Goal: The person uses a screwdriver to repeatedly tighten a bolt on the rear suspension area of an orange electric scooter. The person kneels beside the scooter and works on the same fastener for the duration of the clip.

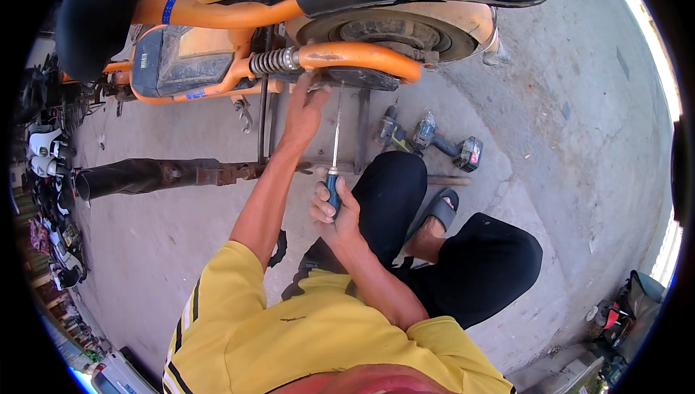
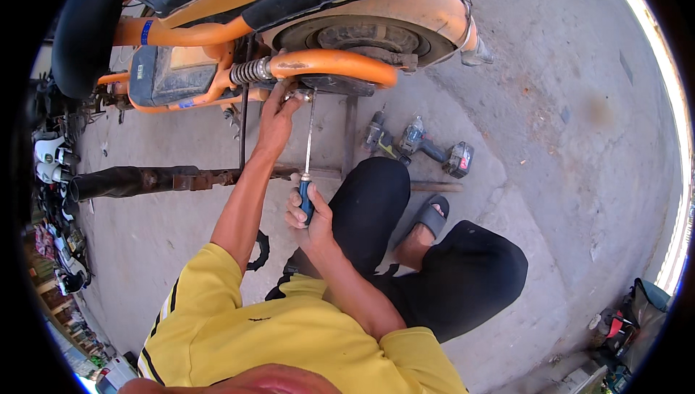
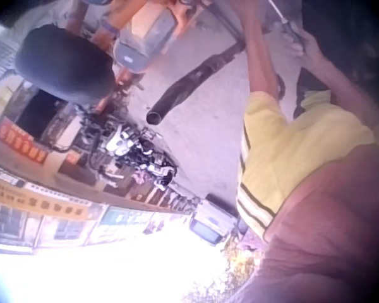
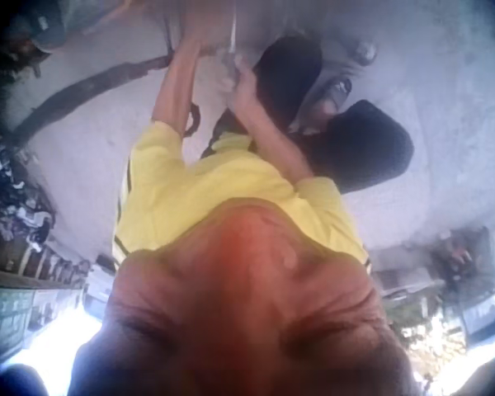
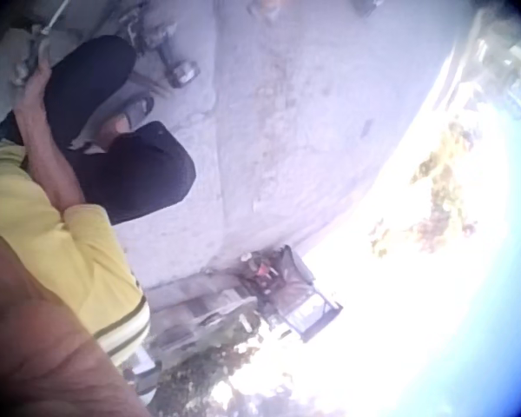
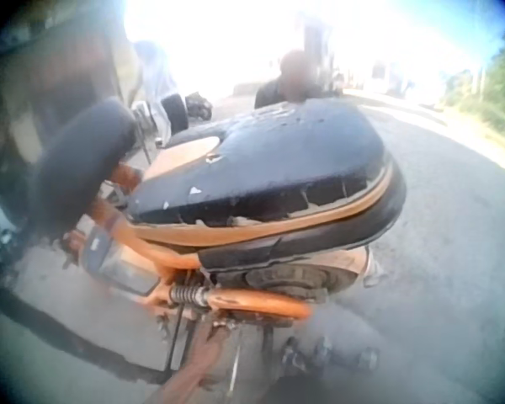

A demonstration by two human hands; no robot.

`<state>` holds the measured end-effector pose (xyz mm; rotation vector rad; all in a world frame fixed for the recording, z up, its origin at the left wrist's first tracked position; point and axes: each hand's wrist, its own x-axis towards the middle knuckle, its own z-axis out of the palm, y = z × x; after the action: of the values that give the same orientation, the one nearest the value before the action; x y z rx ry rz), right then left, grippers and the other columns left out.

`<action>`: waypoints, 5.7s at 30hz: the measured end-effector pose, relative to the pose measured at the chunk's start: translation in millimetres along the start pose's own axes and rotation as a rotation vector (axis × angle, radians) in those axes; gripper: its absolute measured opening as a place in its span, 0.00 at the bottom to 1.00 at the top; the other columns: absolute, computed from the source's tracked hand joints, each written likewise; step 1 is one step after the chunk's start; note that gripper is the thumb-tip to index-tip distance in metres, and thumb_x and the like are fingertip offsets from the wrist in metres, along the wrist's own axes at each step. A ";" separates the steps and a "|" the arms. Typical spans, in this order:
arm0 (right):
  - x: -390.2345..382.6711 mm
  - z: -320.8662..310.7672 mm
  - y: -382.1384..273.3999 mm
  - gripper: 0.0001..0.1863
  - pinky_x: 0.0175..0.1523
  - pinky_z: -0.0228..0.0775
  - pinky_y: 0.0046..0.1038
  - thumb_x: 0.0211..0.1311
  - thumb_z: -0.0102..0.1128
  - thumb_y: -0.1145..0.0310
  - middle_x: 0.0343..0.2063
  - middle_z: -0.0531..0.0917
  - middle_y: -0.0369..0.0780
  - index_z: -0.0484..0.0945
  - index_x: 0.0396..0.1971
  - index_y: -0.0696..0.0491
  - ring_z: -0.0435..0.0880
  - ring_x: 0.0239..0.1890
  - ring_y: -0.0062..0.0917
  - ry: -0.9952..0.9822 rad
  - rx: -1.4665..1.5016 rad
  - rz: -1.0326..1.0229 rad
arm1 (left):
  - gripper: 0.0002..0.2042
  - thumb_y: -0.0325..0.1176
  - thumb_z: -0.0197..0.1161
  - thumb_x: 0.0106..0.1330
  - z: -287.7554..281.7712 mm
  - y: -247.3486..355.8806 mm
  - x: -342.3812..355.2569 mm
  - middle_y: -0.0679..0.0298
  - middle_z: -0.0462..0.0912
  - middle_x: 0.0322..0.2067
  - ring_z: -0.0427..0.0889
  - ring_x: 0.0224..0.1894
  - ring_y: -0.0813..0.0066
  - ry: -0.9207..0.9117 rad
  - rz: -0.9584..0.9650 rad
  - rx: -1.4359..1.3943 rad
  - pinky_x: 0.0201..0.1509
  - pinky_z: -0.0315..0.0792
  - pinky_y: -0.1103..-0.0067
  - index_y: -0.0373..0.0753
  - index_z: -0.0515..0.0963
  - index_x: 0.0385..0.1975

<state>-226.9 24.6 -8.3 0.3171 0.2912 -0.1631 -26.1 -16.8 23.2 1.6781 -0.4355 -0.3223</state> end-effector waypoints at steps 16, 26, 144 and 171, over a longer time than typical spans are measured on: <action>-0.6 24.8 14.0 0.27 0.23 0.62 0.18 0.74 0.64 0.61 0.27 0.75 0.30 0.73 0.65 0.60 0.68 0.21 0.11 0.428 -0.906 -0.545 | 0.25 0.30 0.63 0.66 0.5 -12.0 29.5 0.64 0.80 0.47 0.75 0.50 0.75 -0.218 -0.063 -0.042 0.61 0.67 0.77 0.28 0.74 0.62; 6.4 9.9 2.5 0.26 0.22 0.59 0.20 0.77 0.56 0.56 0.33 0.76 0.35 0.68 0.69 0.47 0.70 0.20 0.18 -0.037 -0.072 -0.040 | 0.24 0.30 0.62 0.68 -4.5 -21.6 40.2 0.65 0.81 0.44 0.77 0.47 0.75 -0.205 -0.187 -0.100 0.57 0.69 0.79 0.28 0.74 0.63; 45.1 150.5 -123.0 0.41 0.70 0.63 0.48 0.56 0.73 0.71 0.63 0.68 0.56 0.64 0.69 0.62 0.67 0.66 0.55 0.033 -2.408 -1.027 | 0.14 0.34 0.55 0.80 -11.4 38.8 -211.9 0.66 0.73 0.33 0.67 0.33 0.80 0.317 -0.300 0.227 0.39 0.67 0.80 0.29 0.73 0.55; -95.1 375.5 -506.6 0.55 0.54 0.77 0.41 0.61 0.68 0.56 0.38 0.90 0.47 0.43 0.78 0.60 0.88 0.46 0.44 0.912 -2.336 -1.453 | 0.20 0.41 0.54 0.79 -9.0 17.9 -207.5 0.59 0.77 0.33 0.69 0.35 0.69 0.357 -0.229 0.488 0.42 0.68 0.71 0.23 0.76 0.50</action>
<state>-323.6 -563.3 218.9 -2.3055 1.3279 -0.9425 -208.0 84.4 35.0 2.2188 -0.0500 -0.0763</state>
